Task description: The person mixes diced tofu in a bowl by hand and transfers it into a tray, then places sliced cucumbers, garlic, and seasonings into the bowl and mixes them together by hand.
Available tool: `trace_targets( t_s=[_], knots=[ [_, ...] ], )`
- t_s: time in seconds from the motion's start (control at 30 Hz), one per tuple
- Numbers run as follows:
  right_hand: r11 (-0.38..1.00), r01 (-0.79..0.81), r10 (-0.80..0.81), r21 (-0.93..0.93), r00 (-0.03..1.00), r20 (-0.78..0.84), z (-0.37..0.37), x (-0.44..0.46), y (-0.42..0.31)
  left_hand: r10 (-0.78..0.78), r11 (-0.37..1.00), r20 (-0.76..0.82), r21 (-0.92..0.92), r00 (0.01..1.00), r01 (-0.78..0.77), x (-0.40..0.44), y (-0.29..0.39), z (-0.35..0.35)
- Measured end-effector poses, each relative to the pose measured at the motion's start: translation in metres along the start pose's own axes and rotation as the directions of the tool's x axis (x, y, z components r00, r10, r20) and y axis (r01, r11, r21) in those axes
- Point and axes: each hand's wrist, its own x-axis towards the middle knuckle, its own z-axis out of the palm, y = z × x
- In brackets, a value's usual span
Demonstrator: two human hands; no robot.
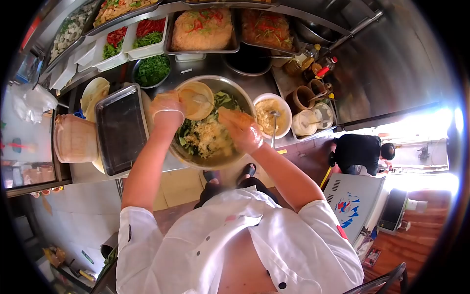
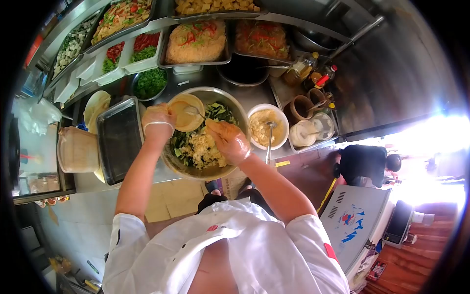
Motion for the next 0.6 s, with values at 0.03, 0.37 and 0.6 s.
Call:
trace_targets(
  t_s=[0.03,0.37,0.6],
  knots=[
    [1.000,-0.002,0.002,0.004,1.000,0.000,0.015,-0.002,-0.001,0.016,1.000,-0.003,-0.013,1.000,-0.016,-0.003,0.004,-0.003],
    [0.522,-0.607,0.793,0.599,0.604,-0.079,0.007,-0.003,0.012,-0.060,0.998,0.057,-0.027,0.997,0.061,-0.009,0.002,0.001],
    [0.722,-0.325,0.535,0.611,0.823,-0.194,-0.035,-0.008,0.011,-0.086,0.996,-0.033,-0.018,0.996,0.086,0.004,-0.023,0.011]
  ],
)
